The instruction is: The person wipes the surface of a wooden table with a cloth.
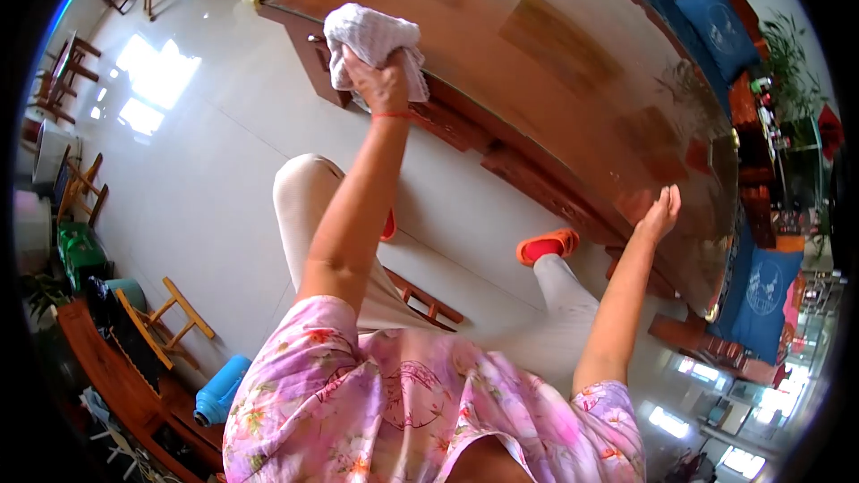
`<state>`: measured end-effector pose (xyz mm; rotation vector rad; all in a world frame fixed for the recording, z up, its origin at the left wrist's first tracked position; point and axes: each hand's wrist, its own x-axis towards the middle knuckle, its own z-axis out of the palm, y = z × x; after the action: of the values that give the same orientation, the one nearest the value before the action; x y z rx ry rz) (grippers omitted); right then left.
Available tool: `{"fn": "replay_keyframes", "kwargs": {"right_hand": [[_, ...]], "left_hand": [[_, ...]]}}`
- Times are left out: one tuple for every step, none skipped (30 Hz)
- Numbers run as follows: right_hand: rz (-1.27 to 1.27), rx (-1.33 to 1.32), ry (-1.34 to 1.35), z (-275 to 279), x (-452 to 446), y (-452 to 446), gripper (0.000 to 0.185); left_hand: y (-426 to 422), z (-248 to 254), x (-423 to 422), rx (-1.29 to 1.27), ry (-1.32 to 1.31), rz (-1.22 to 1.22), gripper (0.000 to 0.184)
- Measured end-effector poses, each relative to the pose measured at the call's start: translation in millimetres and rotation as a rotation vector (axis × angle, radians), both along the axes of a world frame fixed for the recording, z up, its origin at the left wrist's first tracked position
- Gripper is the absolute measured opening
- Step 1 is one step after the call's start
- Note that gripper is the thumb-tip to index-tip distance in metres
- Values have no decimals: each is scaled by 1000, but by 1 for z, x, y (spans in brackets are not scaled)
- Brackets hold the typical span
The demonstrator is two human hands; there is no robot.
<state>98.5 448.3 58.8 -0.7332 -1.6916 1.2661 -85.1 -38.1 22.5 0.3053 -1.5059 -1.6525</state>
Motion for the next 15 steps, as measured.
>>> {"fn": "replay_keyframes", "kwargs": {"right_hand": [[3, -42, 39, 5, 3, -9, 44], [8, -84, 81, 13, 7, -21, 43], [43, -83, 66, 19, 12, -32, 46], [41, -57, 62, 22, 17, -42, 45], [52, -44, 62, 26, 23, -56, 45], [67, -32, 64, 28, 29, -70, 46], [96, -9, 83, 20, 35, -81, 46], [124, 15, 103, 12, 44, -93, 46], [200, 0, 91, 10, 55, -121, 45], [278, -15, 81, 9, 69, -150, 44], [430, -82, 20, -8, 83, -163, 43], [588, -149, -40, -25, 95, -174, 42], [686, -169, -180, -28, 104, -187, 42], [784, -189, -322, -32, 114, -196, 42], [865, -226, -362, -43, 123, -197, 43]], "left_hand": [[21, 1, 14, -11, -32, -12, 64], [42, 2, 28, -23, -64, -24, 69], [64, 3, 42, -35, -95, -37, 75], [84, 10, 59, -109, -128, -19, 79], [104, 6, 70, -177, -124, -10, 83], [124, 0, 80, -245, -119, 2, 88], [141, 2, 94, -299, -109, -2, 89], [157, 5, 109, -352, -99, -8, 89], [170, 9, 127, -335, -81, -93, 87], [178, 11, 144, -320, -60, -177, 84], [181, 4, 153, -310, -1, -275, 82], [178, -3, 159, -304, 57, -368, 79], [169, 4, 164, -206, 69, -412, 74], [151, 13, 157, -258, 106, -354, 73], [121, 22, 148, -314, 141, -297, 73]]}}
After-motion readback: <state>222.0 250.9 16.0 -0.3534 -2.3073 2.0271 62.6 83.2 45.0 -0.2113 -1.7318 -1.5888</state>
